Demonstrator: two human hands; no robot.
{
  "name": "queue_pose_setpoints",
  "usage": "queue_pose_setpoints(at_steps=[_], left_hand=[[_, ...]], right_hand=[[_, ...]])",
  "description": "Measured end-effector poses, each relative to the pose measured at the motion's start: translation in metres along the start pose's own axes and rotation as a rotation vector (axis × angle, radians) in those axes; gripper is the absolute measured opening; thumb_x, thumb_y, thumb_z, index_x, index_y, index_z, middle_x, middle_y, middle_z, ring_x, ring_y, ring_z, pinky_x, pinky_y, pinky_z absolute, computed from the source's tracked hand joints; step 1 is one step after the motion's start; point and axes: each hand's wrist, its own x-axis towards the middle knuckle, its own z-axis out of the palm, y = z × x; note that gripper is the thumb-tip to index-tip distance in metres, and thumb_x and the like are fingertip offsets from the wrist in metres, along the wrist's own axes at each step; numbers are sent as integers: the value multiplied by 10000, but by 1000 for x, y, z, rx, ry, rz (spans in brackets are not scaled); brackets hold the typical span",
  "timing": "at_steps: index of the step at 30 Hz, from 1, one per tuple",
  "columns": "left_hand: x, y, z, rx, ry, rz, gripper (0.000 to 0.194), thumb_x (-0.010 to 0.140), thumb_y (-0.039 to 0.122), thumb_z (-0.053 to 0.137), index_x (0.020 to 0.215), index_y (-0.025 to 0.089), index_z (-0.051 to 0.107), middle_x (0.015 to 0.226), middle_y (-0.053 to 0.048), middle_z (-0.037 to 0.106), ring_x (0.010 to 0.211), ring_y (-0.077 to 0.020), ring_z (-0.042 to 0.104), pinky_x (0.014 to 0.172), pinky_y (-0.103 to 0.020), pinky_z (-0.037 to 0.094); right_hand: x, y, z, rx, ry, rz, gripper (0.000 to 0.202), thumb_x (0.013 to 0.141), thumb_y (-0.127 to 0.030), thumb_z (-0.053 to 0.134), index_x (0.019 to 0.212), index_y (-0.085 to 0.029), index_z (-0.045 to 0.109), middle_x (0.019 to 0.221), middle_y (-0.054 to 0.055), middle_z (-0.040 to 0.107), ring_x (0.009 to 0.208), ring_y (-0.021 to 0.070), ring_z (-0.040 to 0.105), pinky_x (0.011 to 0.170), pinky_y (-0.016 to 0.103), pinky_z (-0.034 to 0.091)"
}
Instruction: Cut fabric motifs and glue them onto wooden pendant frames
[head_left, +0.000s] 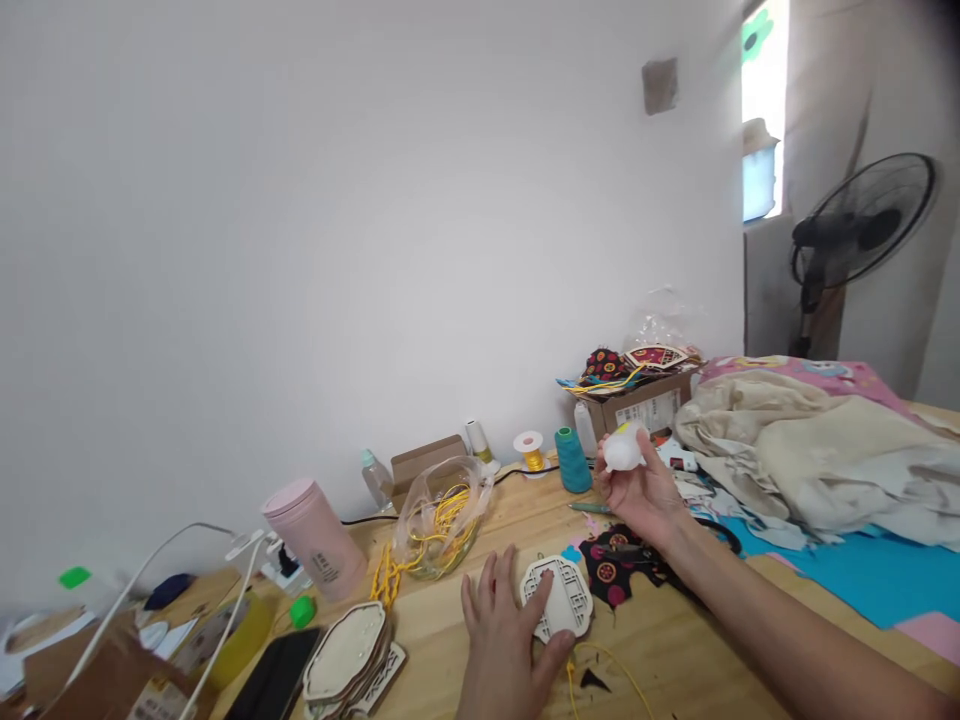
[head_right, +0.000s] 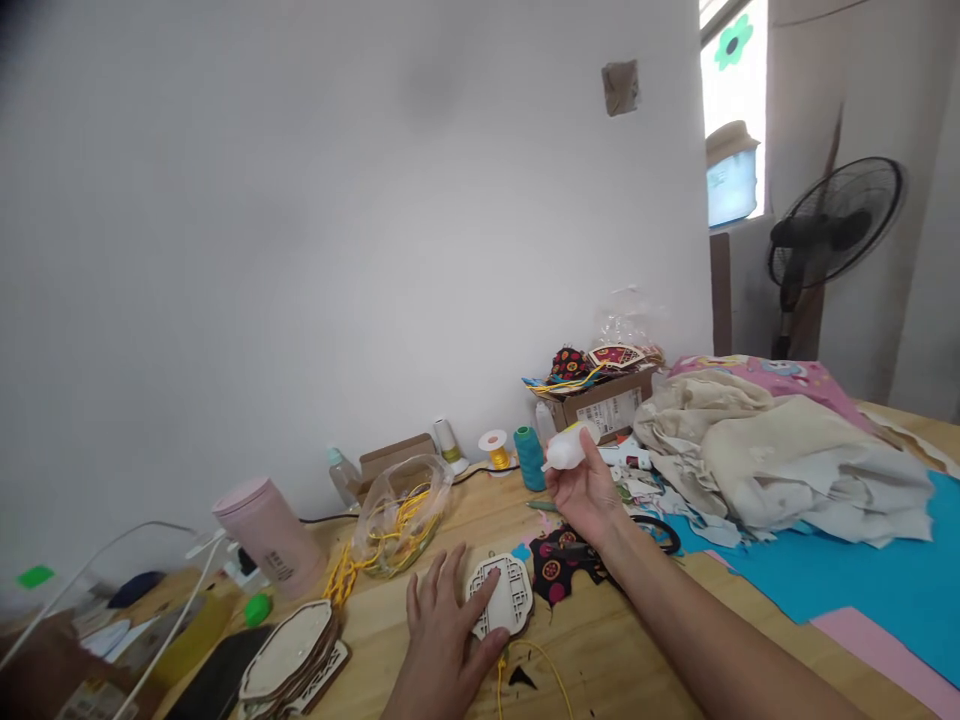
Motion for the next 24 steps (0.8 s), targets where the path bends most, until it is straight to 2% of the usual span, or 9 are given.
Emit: queue_pose_setpoints(at_steps=[4,8,10,12,14,17,21,24], left_hand=[[1,-1,-1,10,-38,42,407,703,348,536,1110,359,514,1307,-119,364,1174,-350,291,905,-593,159],[2,-1,-2,18,-27,53,397,719,314,525,1108,388,504,1314,-106,350,1197,-338,261,918,-591,133],[3,-2,-4,-18,-86,72,379,742,339,486,1118,390,492,1328,-107,332,1208,-341,247,912,-600,140],[4,-3,-6,-70,-132,62,420,753,350,457,1172,345,446,1345,-113,312,1220,-335,228,916,-600,147],[6,-4,-7,-120,-135,31,516,740,332,465,1240,245,369,1348,-129,312,1232,-316,206,939,-583,141],[8,-3,-9,-186,-127,54,590,721,291,479,1261,134,302,1310,-136,382,1234,-290,204,972,-564,98],[10,-3,-6,-260,-142,167,614,749,182,426,1303,181,162,1228,-75,501,1205,-248,274,981,-572,20],[10,-6,-3,-263,-151,206,662,767,191,418,1323,221,58,1250,-65,486,1193,-249,304,970,-593,43]], right_hand=[[0,3,0,0,-1,4,189,714,-303,618,801,-144,566,648,21,681,562,143,629,435,221,520],[-1,5,0,-3,-7,12,163,735,-299,597,811,-160,557,644,1,677,555,137,627,437,226,524],[-1,5,0,-5,-8,18,158,739,-295,594,809,-159,555,639,3,676,559,137,628,442,225,526],[-1,5,1,-5,-6,20,153,742,-294,591,806,-161,553,639,3,676,566,136,630,447,220,527],[-2,5,1,-5,-3,18,142,750,-292,582,808,-167,549,649,0,678,574,135,632,450,220,529],[-2,6,1,-6,0,15,128,759,-282,574,822,-174,544,659,1,680,576,140,634,447,228,531],[0,6,-2,-3,8,11,121,746,-268,592,824,-187,547,656,-6,679,569,144,634,437,224,526],[1,5,-3,-1,9,14,127,736,-284,602,805,-187,556,655,-1,681,569,147,633,440,222,526]])
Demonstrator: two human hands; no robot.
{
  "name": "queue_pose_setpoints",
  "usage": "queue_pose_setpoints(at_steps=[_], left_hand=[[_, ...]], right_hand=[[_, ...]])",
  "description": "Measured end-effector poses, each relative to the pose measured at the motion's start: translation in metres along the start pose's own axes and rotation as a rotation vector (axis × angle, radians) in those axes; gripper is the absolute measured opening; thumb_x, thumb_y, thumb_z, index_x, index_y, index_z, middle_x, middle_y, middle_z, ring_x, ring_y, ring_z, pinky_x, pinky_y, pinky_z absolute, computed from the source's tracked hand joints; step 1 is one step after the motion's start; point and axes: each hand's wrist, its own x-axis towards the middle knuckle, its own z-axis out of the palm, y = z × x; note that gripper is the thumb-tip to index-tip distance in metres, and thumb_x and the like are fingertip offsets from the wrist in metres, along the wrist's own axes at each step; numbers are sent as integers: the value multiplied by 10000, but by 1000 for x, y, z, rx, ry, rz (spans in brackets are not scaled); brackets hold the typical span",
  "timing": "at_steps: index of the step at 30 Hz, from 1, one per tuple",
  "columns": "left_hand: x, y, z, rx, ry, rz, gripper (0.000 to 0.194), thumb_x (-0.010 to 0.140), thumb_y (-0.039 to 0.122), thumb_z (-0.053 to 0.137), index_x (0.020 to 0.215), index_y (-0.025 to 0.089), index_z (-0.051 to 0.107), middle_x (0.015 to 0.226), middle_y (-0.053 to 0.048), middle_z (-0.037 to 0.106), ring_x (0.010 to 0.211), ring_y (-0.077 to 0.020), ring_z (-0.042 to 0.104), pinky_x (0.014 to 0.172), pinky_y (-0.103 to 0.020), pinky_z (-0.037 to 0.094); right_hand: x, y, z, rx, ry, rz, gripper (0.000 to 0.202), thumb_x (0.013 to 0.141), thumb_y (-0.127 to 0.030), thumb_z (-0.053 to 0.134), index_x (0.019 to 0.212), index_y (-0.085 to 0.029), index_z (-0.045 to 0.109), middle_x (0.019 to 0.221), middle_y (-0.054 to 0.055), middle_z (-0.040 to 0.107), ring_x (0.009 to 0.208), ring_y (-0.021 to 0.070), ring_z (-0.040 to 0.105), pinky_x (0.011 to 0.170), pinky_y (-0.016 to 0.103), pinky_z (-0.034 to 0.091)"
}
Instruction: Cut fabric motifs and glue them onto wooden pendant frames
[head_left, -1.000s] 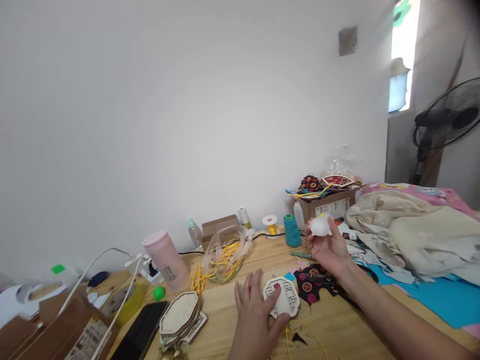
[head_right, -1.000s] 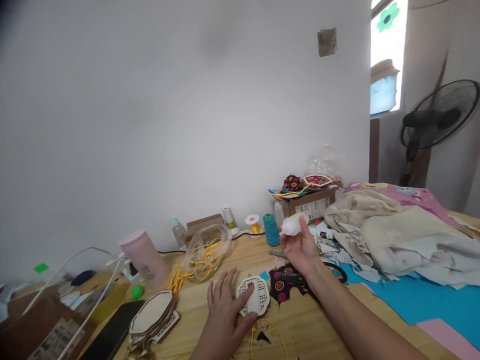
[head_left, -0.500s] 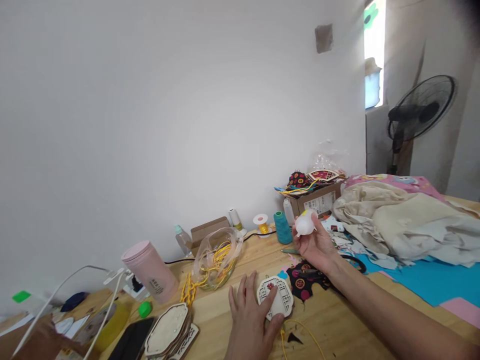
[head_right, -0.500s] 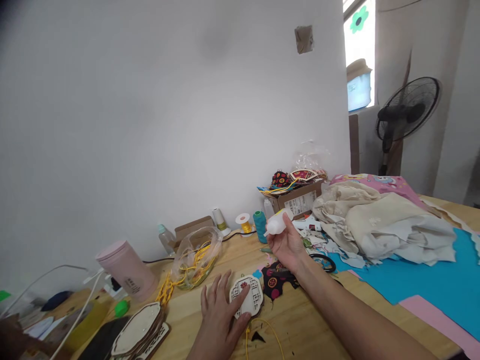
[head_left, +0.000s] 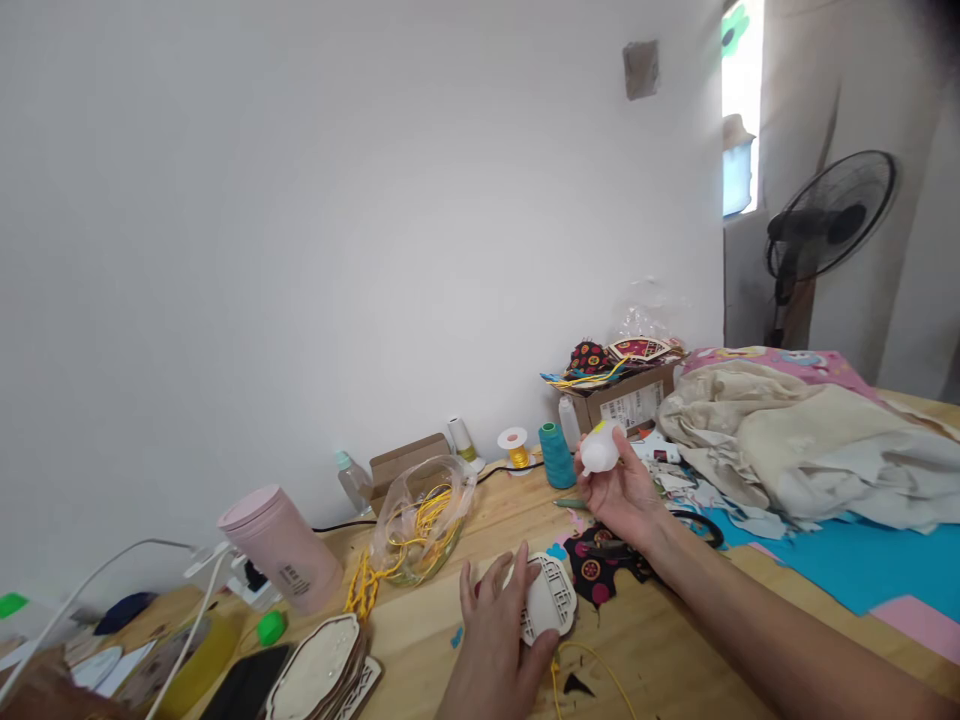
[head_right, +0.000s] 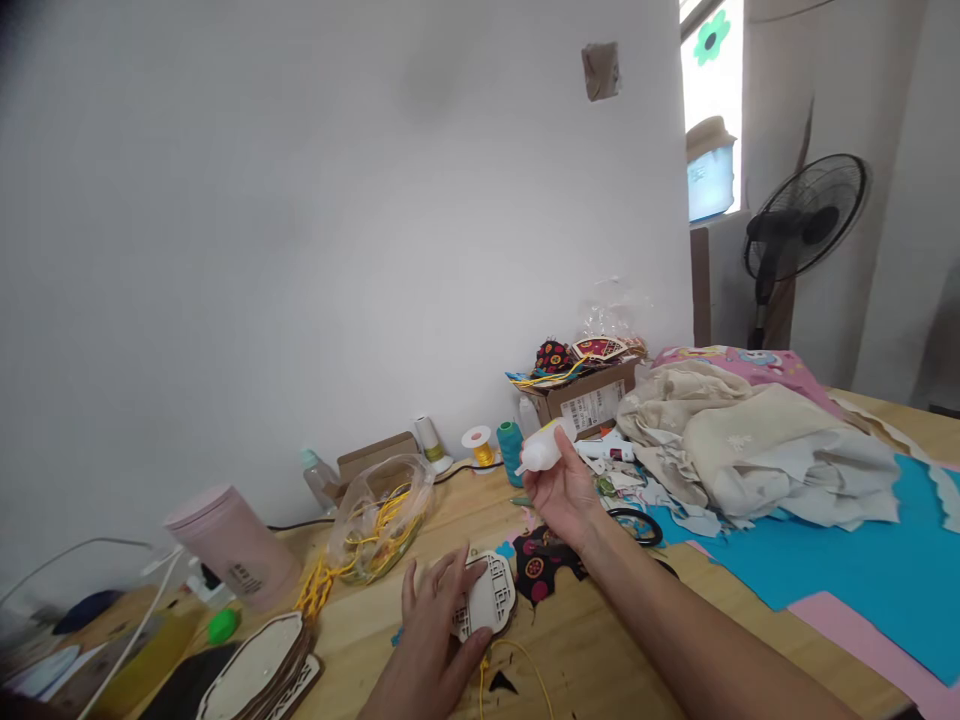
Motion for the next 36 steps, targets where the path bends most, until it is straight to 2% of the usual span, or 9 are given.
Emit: queue_pose_setpoints(at_steps=[5,9,16,23,27,30,32,33,36], left_hand=[[-1,-3,3,114,-43,16,543,794,224,401,1302,214,211,1349,-79,350,1242,-271,233,966,-605,98],[0,0,2,142,-103,-21,502,815,250,357,1296,178,233,1370,-88,293,1253,-267,214,963,-611,122],[0,4,4,115,9,-104,564,767,239,426,1290,154,235,1289,-99,439,1233,-264,264,978,-589,75],[-3,-3,6,21,-25,-52,619,798,226,392,1326,210,69,1334,-97,371,1234,-224,274,977,-590,73],[-3,-3,5,3,-66,-81,620,788,228,407,1325,225,99,1328,-82,381,1241,-253,251,962,-614,66],[-1,-1,-5,-12,-78,-41,617,777,261,438,1318,258,140,1343,-59,362,1251,-270,218,963,-612,73],[1,1,-23,-20,30,-26,658,737,278,508,1308,260,180,1331,-66,384,1241,-271,244,976,-578,107],[2,2,-35,-23,135,-29,657,719,304,537,1293,256,222,1315,-80,407,1221,-268,289,979,-555,134],[1,-1,-77,-61,610,-205,431,722,322,541,1134,232,450,1166,-67,543,1106,-225,434,945,-409,285]], right_hand=[[-1,-1,1,2,-8,9,152,730,-318,603,788,-182,569,658,8,685,584,146,635,452,213,527],[-1,-1,1,-12,-23,19,183,726,-331,607,771,-157,577,647,33,686,571,148,634,452,211,527],[0,-1,0,-12,-28,18,190,725,-325,609,785,-146,579,669,37,686,577,148,638,448,207,529],[-1,-1,0,-2,-1,13,159,747,-314,586,780,-159,569,648,28,685,571,148,638,449,216,531],[-1,-1,0,-5,22,-2,134,770,-308,557,790,-176,559,650,15,683,568,145,635,443,220,531],[0,-1,-1,-13,27,-8,143,771,-313,552,786,-171,555,643,16,679,564,143,633,439,216,530],[0,-1,-1,-19,26,-9,156,767,-319,555,796,-166,553,651,19,678,569,142,632,438,211,528],[0,-1,-1,-22,26,-8,163,764,-321,558,805,-163,553,657,22,678,573,142,632,438,209,527],[-1,0,-1,-28,27,1,184,747,-320,577,817,-152,552,660,33,676,578,144,629,442,207,526]])
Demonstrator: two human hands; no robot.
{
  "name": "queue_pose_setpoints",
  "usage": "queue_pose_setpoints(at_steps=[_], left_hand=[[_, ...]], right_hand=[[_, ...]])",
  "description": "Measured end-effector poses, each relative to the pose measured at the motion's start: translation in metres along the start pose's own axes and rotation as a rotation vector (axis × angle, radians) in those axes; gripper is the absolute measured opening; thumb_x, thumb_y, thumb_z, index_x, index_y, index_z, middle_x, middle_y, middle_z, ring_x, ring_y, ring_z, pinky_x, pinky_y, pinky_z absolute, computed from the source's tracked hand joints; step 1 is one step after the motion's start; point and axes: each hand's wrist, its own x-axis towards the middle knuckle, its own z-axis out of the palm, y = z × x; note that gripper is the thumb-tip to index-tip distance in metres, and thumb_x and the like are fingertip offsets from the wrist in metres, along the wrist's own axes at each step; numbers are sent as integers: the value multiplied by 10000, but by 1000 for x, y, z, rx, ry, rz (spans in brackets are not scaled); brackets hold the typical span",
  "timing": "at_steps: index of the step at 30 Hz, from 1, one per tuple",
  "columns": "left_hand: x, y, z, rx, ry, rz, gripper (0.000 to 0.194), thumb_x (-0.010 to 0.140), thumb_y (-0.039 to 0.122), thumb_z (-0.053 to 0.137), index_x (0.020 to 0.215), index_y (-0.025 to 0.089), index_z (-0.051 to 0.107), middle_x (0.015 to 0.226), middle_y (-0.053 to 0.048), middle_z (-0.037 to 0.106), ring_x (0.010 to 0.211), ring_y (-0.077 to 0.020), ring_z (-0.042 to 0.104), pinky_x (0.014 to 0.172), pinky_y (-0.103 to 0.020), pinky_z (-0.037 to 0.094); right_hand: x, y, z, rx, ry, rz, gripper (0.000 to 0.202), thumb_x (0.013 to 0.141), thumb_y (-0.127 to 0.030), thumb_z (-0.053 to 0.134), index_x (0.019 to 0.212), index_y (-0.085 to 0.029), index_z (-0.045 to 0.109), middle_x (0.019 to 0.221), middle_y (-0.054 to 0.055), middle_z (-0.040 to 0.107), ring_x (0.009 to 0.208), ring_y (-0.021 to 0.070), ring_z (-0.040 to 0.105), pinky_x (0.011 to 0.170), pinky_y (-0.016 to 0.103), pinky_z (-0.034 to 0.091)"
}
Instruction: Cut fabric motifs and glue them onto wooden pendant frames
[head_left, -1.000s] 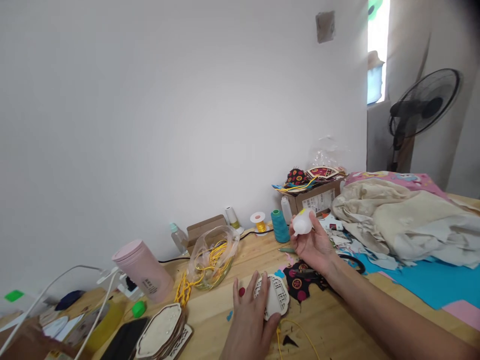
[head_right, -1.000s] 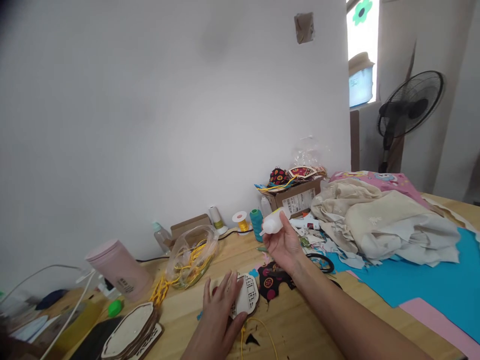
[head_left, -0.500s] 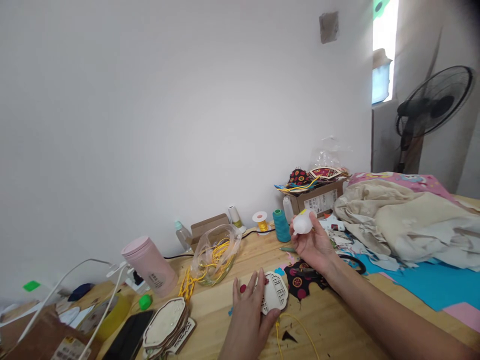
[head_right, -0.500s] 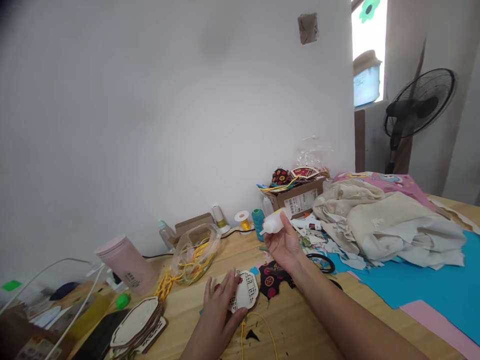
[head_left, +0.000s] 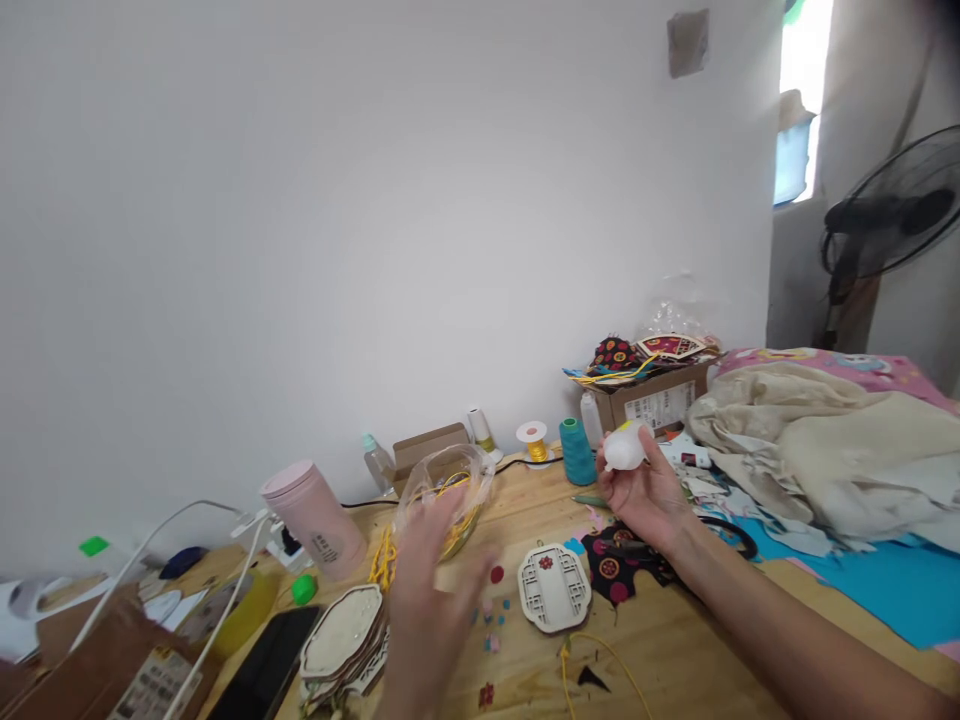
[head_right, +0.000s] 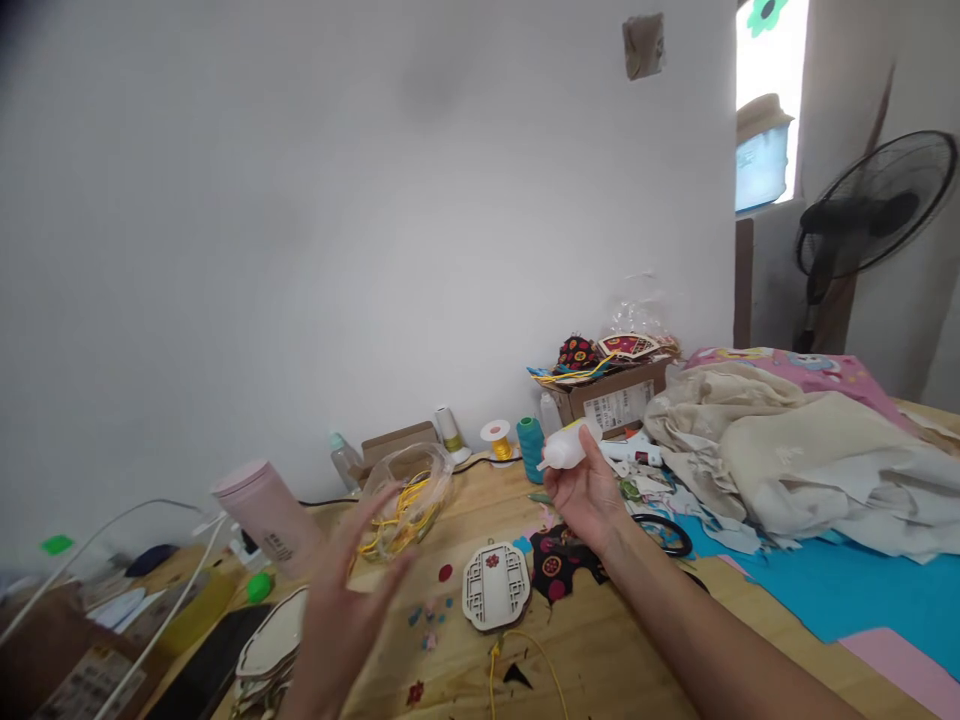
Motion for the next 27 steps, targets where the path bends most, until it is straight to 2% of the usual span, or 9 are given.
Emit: queue_pose_setpoints(at_steps=[2,3,7,9,10,13,16,19,27], left_hand=[[10,-6,-19,11,248,-130,186,729,353,523,848,221,578,884,-17,634,865,-188,554,818,-319,384],[10,-10,-24,7,267,-223,179,733,375,507,754,211,574,779,1,624,771,-173,560,742,-285,407],[-13,-34,-24,35,18,-331,350,758,370,450,455,199,484,381,59,427,414,-130,454,449,-233,354],[-32,-45,-18,29,-89,-360,251,763,341,448,589,196,555,479,40,532,481,-147,513,469,-236,378],[-39,-50,-15,19,-128,-371,194,774,323,432,771,192,576,548,32,572,522,-154,539,501,-244,407],[-50,-59,-11,-27,-289,-371,282,767,314,434,990,166,521,766,-32,626,700,-182,581,657,-296,448],[-45,-60,-4,-63,-437,-346,229,749,308,455,872,180,598,871,-63,634,788,-196,572,730,-311,424],[-33,-56,12,-77,-501,-343,230,743,295,453,842,182,628,829,-59,642,745,-192,567,683,-296,411],[-6,-62,52,-138,-624,-415,153,647,284,539,670,156,617,515,22,556,495,-143,489,470,-231,306]], right_hand=[[0,1,-1,-3,3,8,191,734,-317,591,820,-151,553,661,36,674,579,147,628,442,209,526],[0,1,-2,-4,7,11,191,731,-315,594,823,-152,554,665,36,674,581,149,628,444,211,528],[1,3,-6,-11,30,19,173,754,-315,566,832,-161,556,679,41,676,586,153,631,443,217,533],[2,4,-9,-18,40,26,170,772,-320,544,834,-162,558,678,48,676,581,157,632,437,222,535],[3,5,-10,-24,45,31,170,778,-321,535,833,-162,559,675,52,676,580,161,633,433,226,536],[3,7,-12,-42,54,44,156,776,-317,539,824,-170,558,666,54,675,582,169,635,429,230,540],[3,10,-12,-57,54,48,151,752,-305,572,826,-174,558,661,45,675,581,172,638,433,227,544],[3,10,-13,-66,51,51,167,737,-299,589,838,-170,556,673,45,676,585,173,640,441,229,548],[5,9,-15,-59,57,25,180,735,-305,589,837,-163,547,663,40,669,584,167,636,439,222,539]])
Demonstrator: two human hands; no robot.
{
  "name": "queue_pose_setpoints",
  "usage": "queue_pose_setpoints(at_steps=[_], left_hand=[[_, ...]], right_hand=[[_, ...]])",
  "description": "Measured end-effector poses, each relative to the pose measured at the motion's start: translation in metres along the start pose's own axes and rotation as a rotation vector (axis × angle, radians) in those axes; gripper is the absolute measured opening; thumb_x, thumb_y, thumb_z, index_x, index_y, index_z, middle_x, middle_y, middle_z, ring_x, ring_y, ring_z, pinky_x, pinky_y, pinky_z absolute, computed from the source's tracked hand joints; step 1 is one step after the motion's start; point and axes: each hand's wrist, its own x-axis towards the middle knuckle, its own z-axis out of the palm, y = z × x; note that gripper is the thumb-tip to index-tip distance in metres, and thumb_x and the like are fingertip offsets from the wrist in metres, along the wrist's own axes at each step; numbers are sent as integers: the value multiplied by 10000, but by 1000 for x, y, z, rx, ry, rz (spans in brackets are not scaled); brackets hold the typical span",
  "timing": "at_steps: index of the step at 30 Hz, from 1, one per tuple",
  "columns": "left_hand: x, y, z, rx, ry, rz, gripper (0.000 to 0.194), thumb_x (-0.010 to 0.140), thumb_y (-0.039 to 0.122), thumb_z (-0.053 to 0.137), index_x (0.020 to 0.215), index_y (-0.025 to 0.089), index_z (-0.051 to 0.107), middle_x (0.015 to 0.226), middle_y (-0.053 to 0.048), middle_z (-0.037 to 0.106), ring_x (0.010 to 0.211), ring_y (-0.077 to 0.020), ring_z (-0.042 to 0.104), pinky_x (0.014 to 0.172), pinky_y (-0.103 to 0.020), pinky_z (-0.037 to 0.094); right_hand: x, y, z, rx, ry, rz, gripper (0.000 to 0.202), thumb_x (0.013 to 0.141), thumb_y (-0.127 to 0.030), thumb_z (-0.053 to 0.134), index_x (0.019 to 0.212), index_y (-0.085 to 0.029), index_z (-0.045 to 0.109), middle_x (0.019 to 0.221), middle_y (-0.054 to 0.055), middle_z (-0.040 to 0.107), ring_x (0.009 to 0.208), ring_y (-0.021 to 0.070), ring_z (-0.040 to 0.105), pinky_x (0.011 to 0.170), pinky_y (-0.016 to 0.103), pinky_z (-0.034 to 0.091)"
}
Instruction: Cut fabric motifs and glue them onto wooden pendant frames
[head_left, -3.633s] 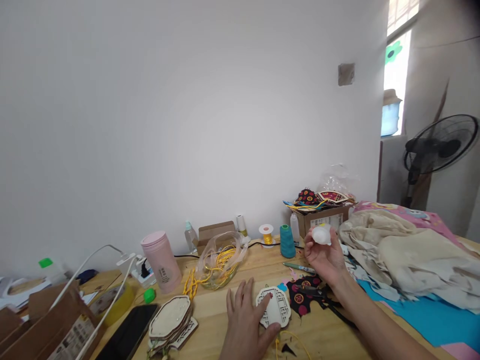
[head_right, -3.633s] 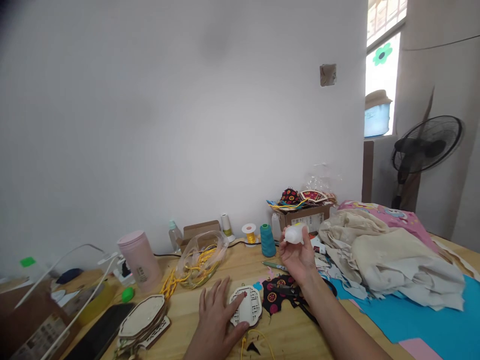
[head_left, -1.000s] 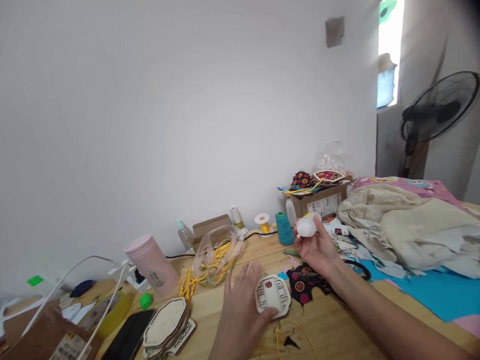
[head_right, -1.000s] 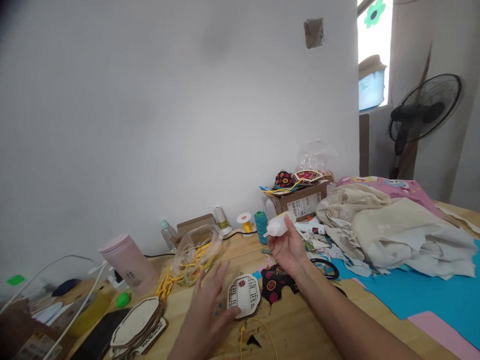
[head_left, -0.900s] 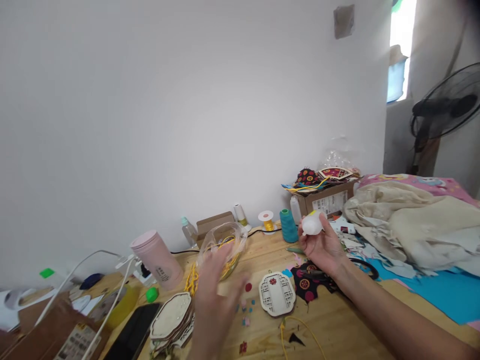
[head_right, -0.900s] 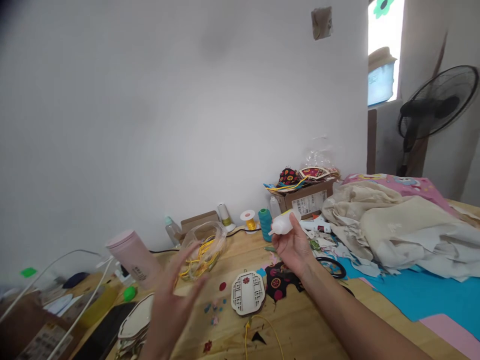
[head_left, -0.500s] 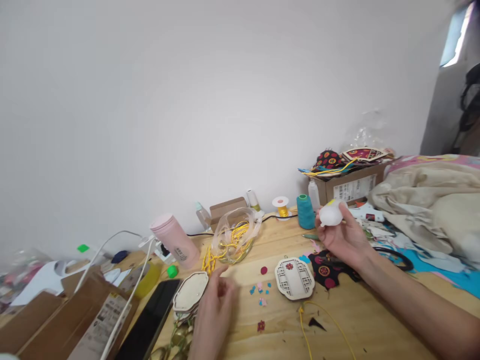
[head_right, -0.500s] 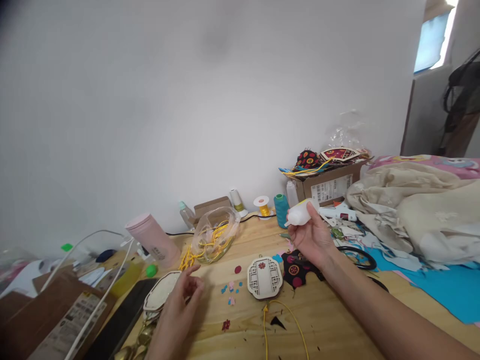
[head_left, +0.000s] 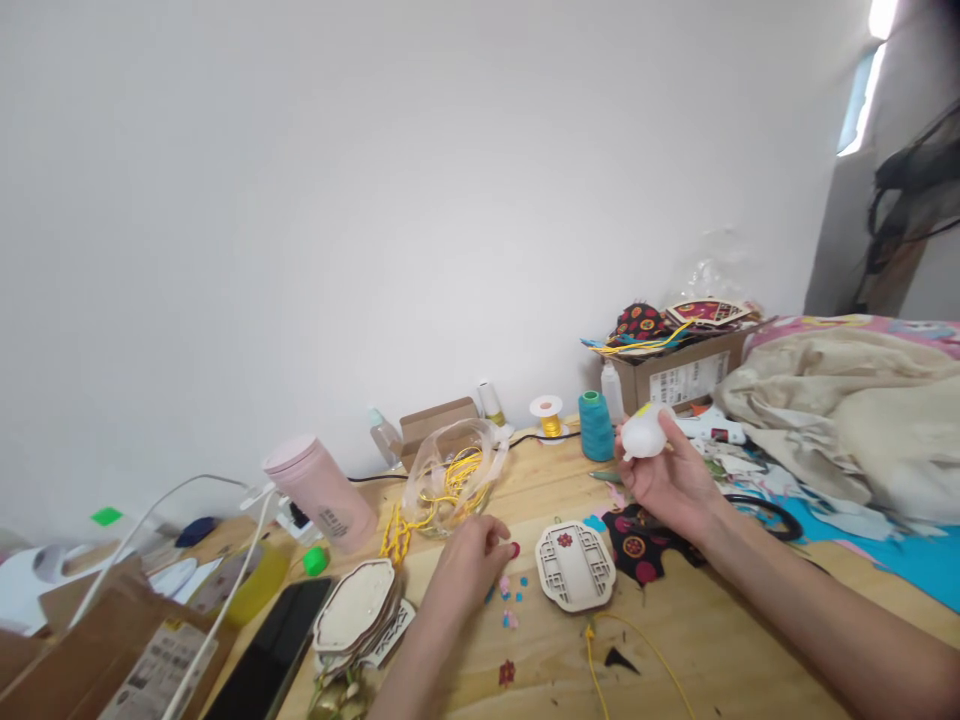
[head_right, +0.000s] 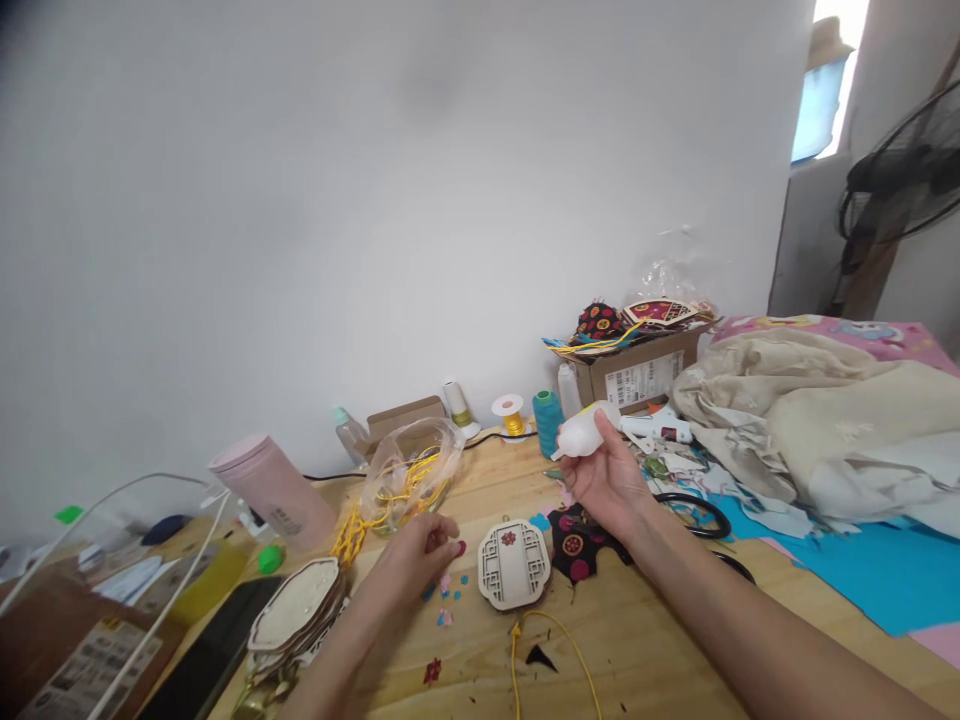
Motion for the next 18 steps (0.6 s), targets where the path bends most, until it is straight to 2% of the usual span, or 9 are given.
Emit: queue_pose_setpoints(at_steps=[4,9,14,18], left_hand=[[5,-1,0,-96,-81,-49,137,616,283,565,571,156,591,429,48,516,414,-116,450,423,-217,283],[7,0,-3,-253,-84,-83,140,567,280,620,539,152,572,466,44,540,454,-108,473,450,-214,323],[-2,25,1,-461,-163,-116,207,562,322,648,618,135,578,512,24,584,428,-86,473,427,-205,351],[-8,45,18,-612,-244,-153,295,507,303,699,725,120,624,607,-31,666,546,-124,577,543,-238,428]], right_hand=[[-1,1,2,13,-6,16,184,721,-299,605,840,-171,546,661,27,664,575,166,635,437,225,538],[-2,2,4,19,-7,31,209,720,-297,606,873,-168,546,653,30,666,568,170,637,422,222,531],[0,3,3,14,11,34,200,732,-309,593,855,-159,544,657,41,675,568,166,638,424,215,527],[1,3,1,7,26,26,182,750,-311,572,842,-157,539,643,34,671,560,161,634,417,209,525]])
